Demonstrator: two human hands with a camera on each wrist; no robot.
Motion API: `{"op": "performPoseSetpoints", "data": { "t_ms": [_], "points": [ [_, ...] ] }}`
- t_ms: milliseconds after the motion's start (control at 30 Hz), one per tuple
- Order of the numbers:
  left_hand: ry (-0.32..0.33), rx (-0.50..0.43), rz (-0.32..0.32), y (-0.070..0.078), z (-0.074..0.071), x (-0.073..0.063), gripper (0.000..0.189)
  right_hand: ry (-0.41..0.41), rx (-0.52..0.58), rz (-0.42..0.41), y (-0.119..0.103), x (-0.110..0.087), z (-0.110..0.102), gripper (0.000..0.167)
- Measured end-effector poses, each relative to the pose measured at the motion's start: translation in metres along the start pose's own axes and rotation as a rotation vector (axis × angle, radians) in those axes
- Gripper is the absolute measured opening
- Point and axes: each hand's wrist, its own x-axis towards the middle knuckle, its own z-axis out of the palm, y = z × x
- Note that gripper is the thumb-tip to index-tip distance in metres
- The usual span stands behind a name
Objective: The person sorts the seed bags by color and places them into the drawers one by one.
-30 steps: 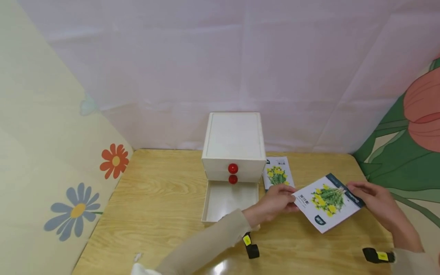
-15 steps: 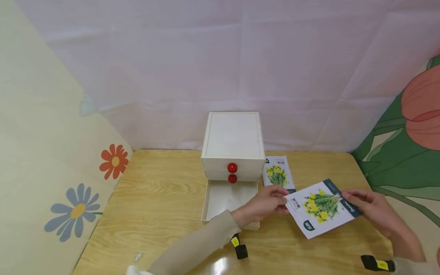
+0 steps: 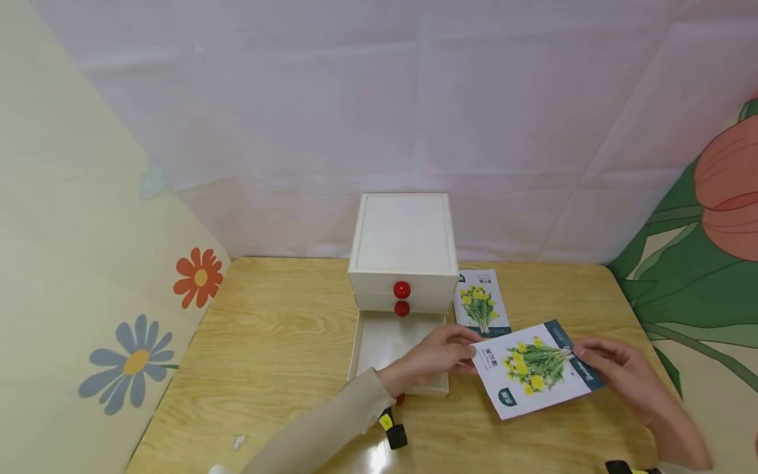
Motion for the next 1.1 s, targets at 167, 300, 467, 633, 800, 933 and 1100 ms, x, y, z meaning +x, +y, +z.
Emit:
{"op": "performPoseSetpoints", "data": {
  "t_ms": [167, 300, 467, 633, 800, 933, 1100],
  "points": [
    [0.012, -0.006, 0.0, 0.001, -0.009, -0.006, 0.02, 0.006, 0.165, -0.02, 0.006, -0.004, 0.011, 0.033],
    [-0.014, -0.006, 0.013, 0.001, -0.016, -0.01, 0.023, 0.021, 0.223, -0.034, 0.008, -0.006, 0.019, 0.033],
    [-0.064, -0.001, 0.024, -0.004, -0.024, -0.017, 0.028, 0.05, 0.276, -0.055, 0.006, -0.011, 0.031, 0.032],
    [-0.073, -0.02, 0.045, -0.009, -0.028, -0.028, 0.026, 0.119, 0.32, -0.072, 0.003, -0.017, 0.044, 0.03],
    [-0.068, -0.063, 0.053, -0.012, -0.031, -0.04, 0.026, 0.174, 0.348, -0.067, 0.0, -0.023, 0.056, 0.025],
    [-0.059, -0.082, 0.059, -0.013, -0.034, -0.048, 0.026, 0.218, 0.335, -0.046, -0.002, -0.025, 0.064, 0.02],
    [-0.025, -0.043, 0.063, -0.017, -0.041, -0.055, 0.028, 0.247, 0.253, -0.009, -0.003, -0.026, 0.074, 0.016]
  ]
}}
